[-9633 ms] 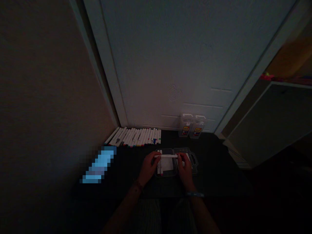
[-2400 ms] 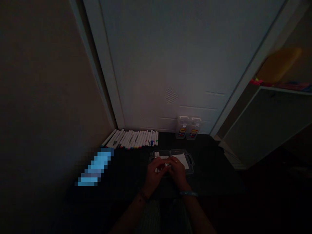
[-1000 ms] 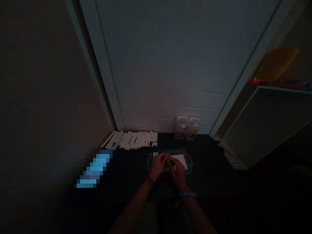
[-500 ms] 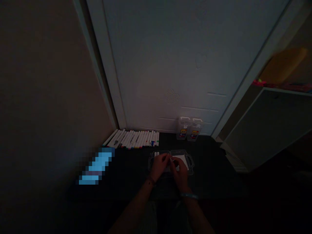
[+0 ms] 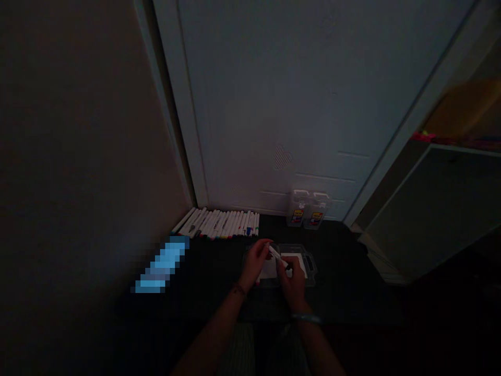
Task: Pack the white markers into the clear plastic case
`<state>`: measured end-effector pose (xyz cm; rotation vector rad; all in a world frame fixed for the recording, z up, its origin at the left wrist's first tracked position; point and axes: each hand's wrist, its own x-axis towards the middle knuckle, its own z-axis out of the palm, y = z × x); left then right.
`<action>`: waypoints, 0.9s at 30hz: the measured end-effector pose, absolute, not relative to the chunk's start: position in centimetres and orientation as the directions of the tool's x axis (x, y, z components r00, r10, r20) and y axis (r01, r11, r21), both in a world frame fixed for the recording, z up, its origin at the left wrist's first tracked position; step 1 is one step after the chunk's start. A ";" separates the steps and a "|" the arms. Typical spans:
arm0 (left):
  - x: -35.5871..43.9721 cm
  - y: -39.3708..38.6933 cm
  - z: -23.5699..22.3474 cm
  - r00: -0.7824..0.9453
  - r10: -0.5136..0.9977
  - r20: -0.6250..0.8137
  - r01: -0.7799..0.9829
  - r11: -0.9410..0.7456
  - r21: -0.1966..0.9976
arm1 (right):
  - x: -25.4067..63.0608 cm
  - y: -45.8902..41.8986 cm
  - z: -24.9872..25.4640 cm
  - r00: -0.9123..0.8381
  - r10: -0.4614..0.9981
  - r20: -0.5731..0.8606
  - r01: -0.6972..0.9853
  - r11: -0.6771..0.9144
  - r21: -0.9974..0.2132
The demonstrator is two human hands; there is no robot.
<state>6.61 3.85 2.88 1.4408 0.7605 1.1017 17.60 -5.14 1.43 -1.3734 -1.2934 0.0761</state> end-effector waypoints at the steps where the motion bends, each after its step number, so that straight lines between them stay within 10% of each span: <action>1: 6.6 3.9 2.8 0.345 0.914 0.212 -0.130 -0.177 0.975 | 17.6 -5.1 1.5 0.334 0.705 0.626 0.627 0.330 -0.706; 27: 6.7 4.9 1.7 0.299 0.931 0.207 -0.243 -0.136 0.961 | 17.6 -4.8 0.6 0.086 0.729 0.679 0.711 0.433 -0.554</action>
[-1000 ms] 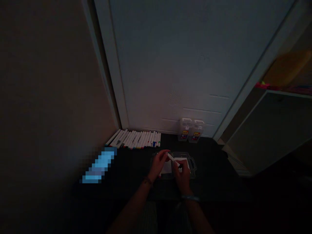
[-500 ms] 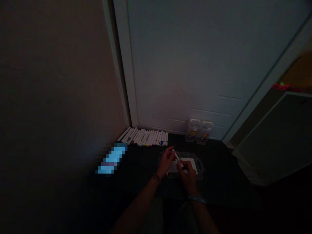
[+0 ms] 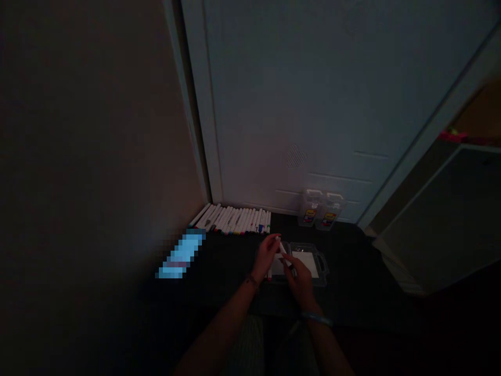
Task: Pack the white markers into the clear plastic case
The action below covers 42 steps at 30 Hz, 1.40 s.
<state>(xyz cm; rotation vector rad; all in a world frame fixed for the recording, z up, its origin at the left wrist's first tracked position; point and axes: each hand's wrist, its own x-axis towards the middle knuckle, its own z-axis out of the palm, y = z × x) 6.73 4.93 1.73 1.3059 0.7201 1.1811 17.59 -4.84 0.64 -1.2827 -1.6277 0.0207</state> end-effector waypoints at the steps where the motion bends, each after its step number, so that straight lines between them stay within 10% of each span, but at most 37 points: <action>1: 6.7 5.0 1.7 0.292 0.932 0.215 -0.251 -0.142 0.957 | 17.7 -4.8 0.6 0.100 0.726 0.681 0.711 0.427 -0.559; 14: 3.5 4.8 4.0 0.210 0.884 0.418 -0.050 -0.417 0.908 | 18.4 -4.6 1.4 0.282 0.692 0.665 0.696 0.330 -0.638; 24: 0.5 6.1 1.3 0.575 0.686 0.446 0.471 -0.723 0.505 | 17.8 -4.4 1.1 0.196 0.731 0.654 0.790 0.277 -0.547; 42: 0.3 6.5 0.8 0.625 0.635 0.455 0.475 -0.771 0.424 | 16.5 -5.0 1.9 -0.109 0.874 0.474 0.903 0.287 -0.322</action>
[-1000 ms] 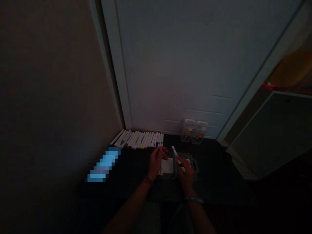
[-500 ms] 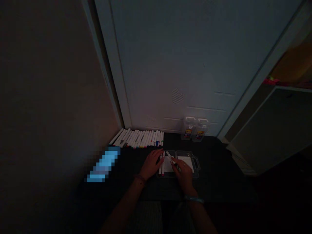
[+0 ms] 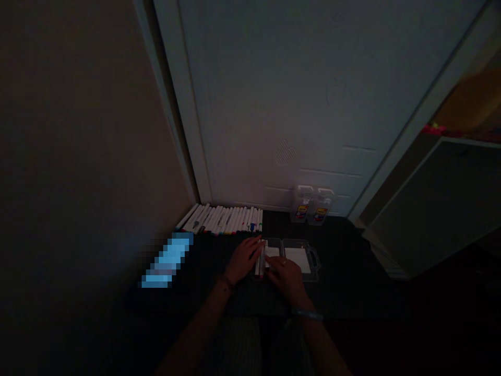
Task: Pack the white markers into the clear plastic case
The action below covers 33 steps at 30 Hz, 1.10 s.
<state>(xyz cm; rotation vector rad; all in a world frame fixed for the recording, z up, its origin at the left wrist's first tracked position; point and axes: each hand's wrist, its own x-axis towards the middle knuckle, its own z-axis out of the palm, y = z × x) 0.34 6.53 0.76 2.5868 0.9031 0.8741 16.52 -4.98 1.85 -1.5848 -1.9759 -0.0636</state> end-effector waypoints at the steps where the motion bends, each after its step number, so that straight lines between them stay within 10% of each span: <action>1: 0.3 6.5 0.8 0.632 0.631 0.450 0.478 -0.774 0.415 | 16.4 -5.0 2.0 -0.123 0.871 0.476 0.905 0.295 -0.306; 33: 0.3 6.0 1.1 0.640 0.649 0.411 0.522 -0.760 0.388 | 15.9 -5.4 2.4 -0.113 0.838 0.533 0.885 0.329 -0.330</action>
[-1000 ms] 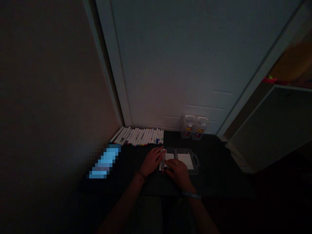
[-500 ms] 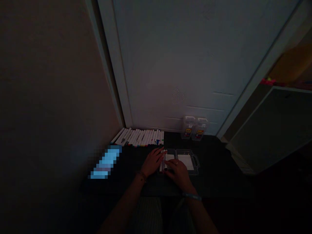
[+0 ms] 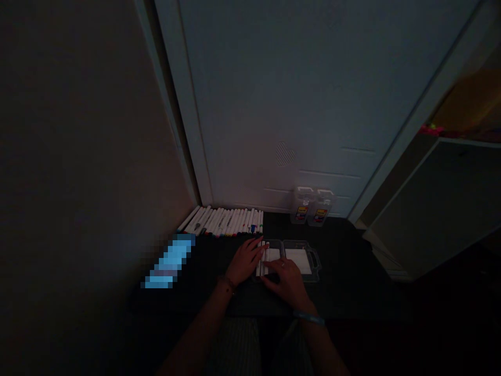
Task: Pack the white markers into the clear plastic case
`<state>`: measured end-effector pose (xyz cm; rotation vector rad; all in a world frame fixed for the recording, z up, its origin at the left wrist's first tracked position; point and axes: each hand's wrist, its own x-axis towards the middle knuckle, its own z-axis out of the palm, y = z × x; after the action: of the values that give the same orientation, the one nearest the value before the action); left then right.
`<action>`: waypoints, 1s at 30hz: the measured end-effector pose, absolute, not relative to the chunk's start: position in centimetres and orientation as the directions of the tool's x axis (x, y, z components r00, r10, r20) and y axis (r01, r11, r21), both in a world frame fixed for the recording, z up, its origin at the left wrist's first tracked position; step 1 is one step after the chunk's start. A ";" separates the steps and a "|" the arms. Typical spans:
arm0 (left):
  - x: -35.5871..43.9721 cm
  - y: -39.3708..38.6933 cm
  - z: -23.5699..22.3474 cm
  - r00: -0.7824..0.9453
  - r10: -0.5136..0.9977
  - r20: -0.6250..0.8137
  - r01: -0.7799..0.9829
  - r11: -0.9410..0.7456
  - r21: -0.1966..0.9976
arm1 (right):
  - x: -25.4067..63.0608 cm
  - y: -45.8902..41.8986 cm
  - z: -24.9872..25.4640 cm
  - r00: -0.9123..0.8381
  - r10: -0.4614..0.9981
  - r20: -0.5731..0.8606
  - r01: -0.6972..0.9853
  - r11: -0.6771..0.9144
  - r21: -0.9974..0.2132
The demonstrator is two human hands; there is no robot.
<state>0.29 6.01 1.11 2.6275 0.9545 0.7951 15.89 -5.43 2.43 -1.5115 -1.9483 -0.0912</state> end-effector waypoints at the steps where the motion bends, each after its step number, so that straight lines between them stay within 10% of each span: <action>1: 0.3 6.0 1.1 0.641 0.649 0.410 0.521 -0.760 0.389 | 15.9 -5.4 2.4 -0.110 0.839 0.533 0.884 0.328 -0.333; 30: 0.4 6.1 1.2 0.645 0.649 0.404 0.522 -0.760 0.388 | 16.2 -5.0 1.6 -0.063 0.856 0.513 0.867 0.301 -0.396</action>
<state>0.36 6.06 1.16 2.6293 0.9522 0.7827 16.19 -5.01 1.61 -1.5343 -1.8924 -0.0219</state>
